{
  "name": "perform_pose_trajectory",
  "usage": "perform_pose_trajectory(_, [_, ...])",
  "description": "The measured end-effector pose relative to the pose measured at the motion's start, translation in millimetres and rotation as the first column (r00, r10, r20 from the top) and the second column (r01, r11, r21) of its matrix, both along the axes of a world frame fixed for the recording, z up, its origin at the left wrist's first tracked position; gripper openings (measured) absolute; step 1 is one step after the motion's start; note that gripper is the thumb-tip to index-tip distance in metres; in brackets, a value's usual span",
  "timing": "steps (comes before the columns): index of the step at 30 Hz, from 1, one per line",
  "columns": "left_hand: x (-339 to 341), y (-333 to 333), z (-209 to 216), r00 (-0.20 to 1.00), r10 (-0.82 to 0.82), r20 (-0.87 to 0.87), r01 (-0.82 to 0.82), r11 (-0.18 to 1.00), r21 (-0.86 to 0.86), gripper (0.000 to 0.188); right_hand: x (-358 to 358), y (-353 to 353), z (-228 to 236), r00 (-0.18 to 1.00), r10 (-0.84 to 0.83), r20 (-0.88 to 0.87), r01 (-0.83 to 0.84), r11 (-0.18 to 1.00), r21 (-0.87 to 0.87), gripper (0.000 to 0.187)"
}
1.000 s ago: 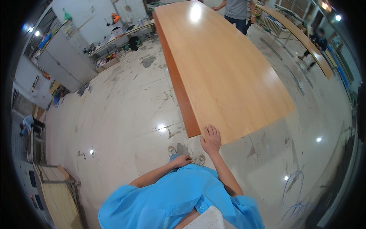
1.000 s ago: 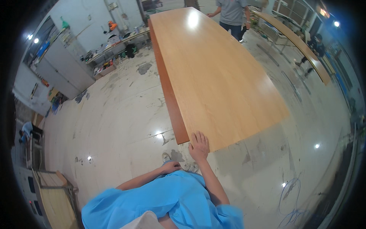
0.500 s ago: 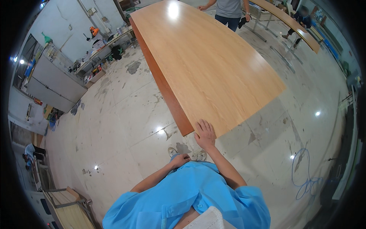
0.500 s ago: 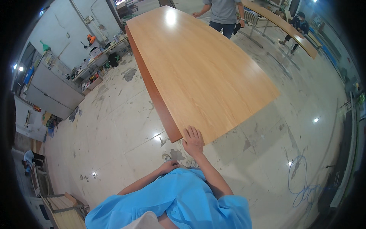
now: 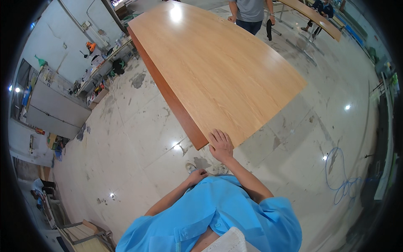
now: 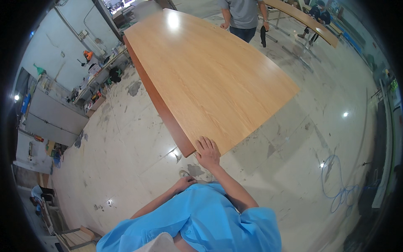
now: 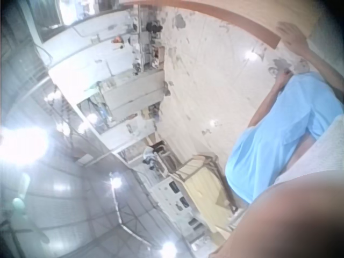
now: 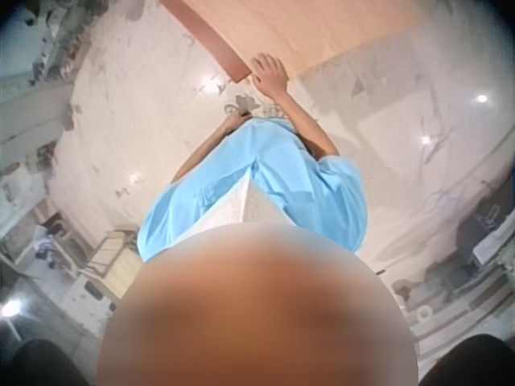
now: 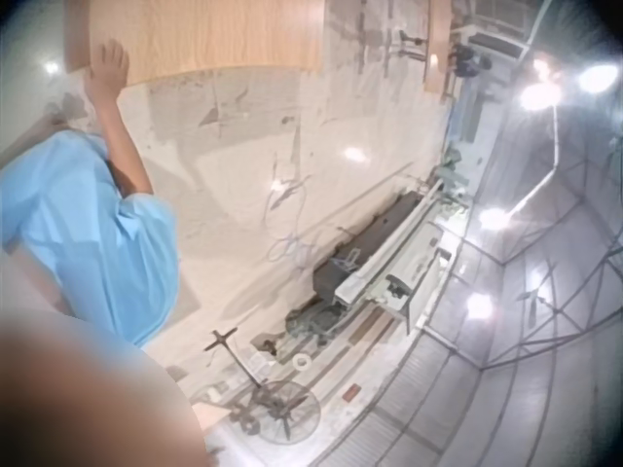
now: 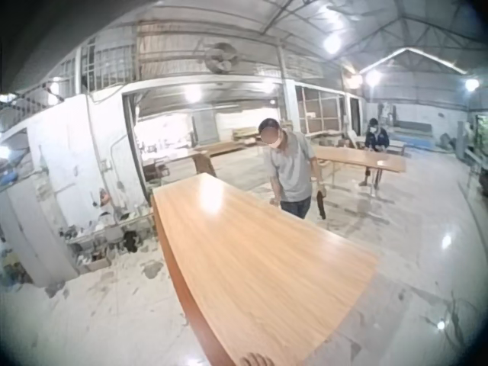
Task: The person picks up a large wooden panel, places it on a metal stand, retrieves a small label from a nearby table, and affixes it to the panel. They repeat this process with another panel, handling labels and positioning the boards for labeling.
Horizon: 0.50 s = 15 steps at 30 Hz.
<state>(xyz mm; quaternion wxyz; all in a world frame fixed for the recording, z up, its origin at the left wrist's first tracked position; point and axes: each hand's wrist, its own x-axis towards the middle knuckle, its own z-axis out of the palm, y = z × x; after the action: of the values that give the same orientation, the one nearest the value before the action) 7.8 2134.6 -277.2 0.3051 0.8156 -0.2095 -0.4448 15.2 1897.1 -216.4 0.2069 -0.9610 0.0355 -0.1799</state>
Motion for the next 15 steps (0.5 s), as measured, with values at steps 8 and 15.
perform_pose_trajectory(8, [8, 0, -10, 0.998, -0.045, -0.042, 0.045, 0.999, -0.005, 0.04, 0, 1, 2, 1.0, -0.025, -0.001, 0.025, 1.0, 0.014, 0.052])
perform_pose_trajectory(15, [16, -26, 34, 0.981, -0.191, -0.02, 0.19, 0.981, -0.032, 0.043, -1, 3, 1, 0.999, -0.034, 0.032, 0.032, 0.998, 0.063, 0.051])
